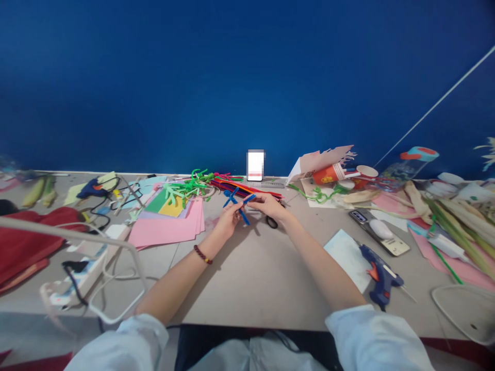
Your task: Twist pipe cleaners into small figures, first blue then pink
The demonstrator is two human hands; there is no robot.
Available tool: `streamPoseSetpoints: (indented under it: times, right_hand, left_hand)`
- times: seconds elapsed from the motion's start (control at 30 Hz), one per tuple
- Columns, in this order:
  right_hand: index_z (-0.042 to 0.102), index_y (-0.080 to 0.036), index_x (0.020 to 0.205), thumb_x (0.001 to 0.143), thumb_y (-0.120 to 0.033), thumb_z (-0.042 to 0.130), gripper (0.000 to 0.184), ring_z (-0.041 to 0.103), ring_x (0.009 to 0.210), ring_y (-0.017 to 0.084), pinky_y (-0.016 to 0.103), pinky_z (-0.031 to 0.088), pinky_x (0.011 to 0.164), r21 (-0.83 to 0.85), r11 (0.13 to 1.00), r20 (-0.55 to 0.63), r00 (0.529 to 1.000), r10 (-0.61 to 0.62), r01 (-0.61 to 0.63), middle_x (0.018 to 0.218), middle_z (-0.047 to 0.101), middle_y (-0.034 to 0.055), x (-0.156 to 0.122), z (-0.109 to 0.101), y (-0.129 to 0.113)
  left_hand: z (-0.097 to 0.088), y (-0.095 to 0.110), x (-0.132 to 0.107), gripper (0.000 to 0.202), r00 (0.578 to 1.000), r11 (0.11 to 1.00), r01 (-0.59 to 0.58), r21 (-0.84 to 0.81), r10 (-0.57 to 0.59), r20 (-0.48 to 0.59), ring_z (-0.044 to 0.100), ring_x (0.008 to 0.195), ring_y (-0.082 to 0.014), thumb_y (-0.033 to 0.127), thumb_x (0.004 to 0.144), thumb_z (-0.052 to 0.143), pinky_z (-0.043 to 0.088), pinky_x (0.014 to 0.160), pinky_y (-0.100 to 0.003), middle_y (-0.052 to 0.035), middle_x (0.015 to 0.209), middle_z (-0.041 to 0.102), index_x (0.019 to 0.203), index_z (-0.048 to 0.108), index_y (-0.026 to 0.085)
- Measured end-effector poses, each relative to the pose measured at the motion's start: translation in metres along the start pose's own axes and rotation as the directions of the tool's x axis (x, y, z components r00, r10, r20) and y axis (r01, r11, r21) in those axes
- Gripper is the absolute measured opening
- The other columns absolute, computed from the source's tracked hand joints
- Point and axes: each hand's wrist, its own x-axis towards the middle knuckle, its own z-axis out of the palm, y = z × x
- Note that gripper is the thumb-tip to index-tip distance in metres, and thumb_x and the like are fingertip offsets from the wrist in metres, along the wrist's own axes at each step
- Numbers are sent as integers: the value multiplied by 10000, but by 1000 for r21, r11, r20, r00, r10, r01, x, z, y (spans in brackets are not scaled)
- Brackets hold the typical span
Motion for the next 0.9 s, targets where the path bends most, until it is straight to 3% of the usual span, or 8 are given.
streamPoseSetpoints:
  times: [0.2, 0.4, 0.5, 0.73, 0.9]
  right_hand:
    - [687, -150, 859, 738, -320, 650, 212, 617, 838, 177, 309, 453, 813, -112, 990, -10, 996, -85, 84, 869, 677, 59, 1, -4, 2]
    - [684, -158, 815, 745, -323, 643, 184, 613, 838, 179, 302, 454, 804, -178, 977, -36, 992, -124, 116, 875, 670, 58, 1, -5, 2]
    - [682, -157, 830, 731, -314, 654, 187, 611, 837, 180, 303, 456, 796, -183, 978, -57, 992, -111, 99, 877, 676, 58, 1, -6, 3]
    - [691, -158, 752, 758, -308, 623, 165, 590, 769, 168, 290, 438, 730, -353, 929, -70, 987, -145, 111, 790, 665, 52, 1, -5, -2]
    - [695, -154, 796, 749, -382, 637, 240, 588, 765, 167, 288, 433, 720, -251, 967, -37, 998, -51, 40, 818, 670, 51, -4, -9, -4]
  left_hand:
    - [-4, -1, 3, 192, 986, 986, 162, -27, -161, 38, 510, 498, -64, 226, 589, 755, 390, 470, -188, 19, 576, 583, 682, 617, 131]
    - [-4, -1, 5, 281, 998, 992, 40, 119, -45, 41, 471, 468, -57, 278, 531, 818, 333, 440, -198, 34, 547, 552, 631, 596, 138]
    - [-3, 1, 4, 297, 999, 994, -1, 106, -3, 38, 494, 496, -65, 275, 509, 825, 348, 456, -196, 29, 565, 563, 625, 587, 143]
    - [-4, 0, 5, 323, 995, 996, 70, 59, -74, 70, 521, 500, -74, 314, 503, 837, 391, 468, -201, 2, 594, 599, 617, 596, 131]
    - [-7, 2, 6, 290, 992, 996, 55, 66, -62, 111, 537, 520, -80, 283, 519, 828, 386, 483, -200, 2, 603, 614, 656, 620, 135]
